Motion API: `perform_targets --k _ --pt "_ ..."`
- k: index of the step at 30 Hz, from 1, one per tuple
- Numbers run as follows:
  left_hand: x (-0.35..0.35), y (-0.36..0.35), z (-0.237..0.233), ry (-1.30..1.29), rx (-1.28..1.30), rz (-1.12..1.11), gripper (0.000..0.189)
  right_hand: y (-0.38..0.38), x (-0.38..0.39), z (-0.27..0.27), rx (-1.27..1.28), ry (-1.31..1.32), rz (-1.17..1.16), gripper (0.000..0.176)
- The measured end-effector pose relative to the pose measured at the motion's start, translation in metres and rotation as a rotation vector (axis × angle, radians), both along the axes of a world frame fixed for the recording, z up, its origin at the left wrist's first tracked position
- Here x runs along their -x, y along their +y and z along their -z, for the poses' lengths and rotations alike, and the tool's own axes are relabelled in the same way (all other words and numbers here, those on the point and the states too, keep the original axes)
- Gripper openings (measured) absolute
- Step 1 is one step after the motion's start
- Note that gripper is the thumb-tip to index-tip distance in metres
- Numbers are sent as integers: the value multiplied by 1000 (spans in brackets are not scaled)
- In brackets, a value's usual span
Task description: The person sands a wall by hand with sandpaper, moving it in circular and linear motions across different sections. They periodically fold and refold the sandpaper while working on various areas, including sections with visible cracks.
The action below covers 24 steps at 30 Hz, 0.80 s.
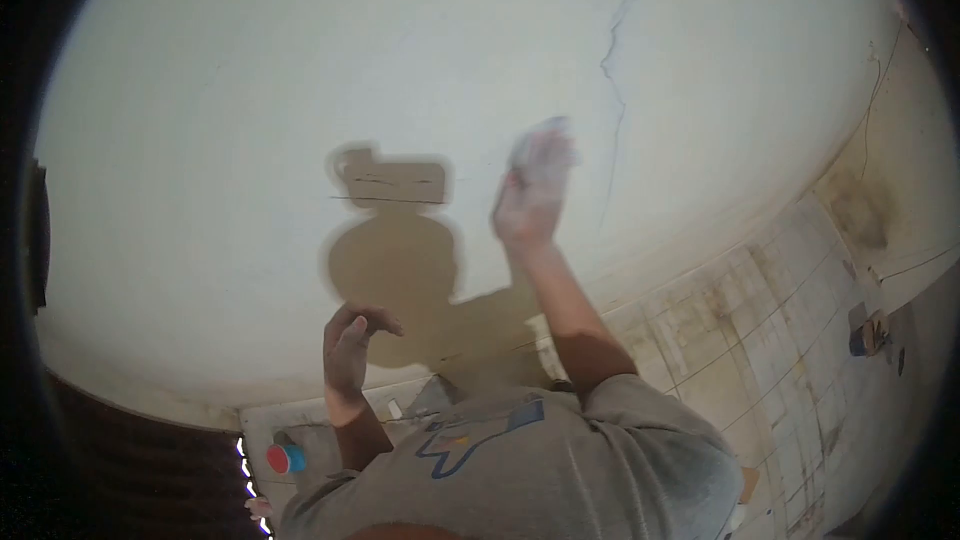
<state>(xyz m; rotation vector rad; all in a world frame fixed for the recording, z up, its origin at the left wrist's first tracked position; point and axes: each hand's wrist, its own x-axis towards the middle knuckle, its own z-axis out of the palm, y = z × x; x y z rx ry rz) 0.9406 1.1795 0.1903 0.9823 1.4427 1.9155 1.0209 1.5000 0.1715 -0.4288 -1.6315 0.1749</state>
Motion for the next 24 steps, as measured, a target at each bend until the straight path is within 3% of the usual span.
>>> perform_targets --k 3,6,9,11,14,17,21,24 --pt "12 -22 12 -98 10 -44 24 22 -1 -33 134 286 3 58" --pt "24 -33 25 -85 3 -121 27 9 -9 -90 60 138 237 55" --pt "34 -39 27 -115 -105 -133 27 -15 12 -126 -27 268 -150 54" --pt "46 -44 29 -136 -108 -111 23 -47 30 -122 -109 93 -164 56" --pt "58 -46 34 -166 -104 -69 20 -101 49 -96 -190 -245 -249 61" --pt "71 -41 45 -186 -97 -23 21 -121 63 -10 -263 -474 -360 68" --pt "70 -39 47 -197 -100 34 22 -112 45 71 -134 -442 -221 68" --pt "70 -34 49 -163 -89 110 21 -87 28 95 -70 -278 -4 62"
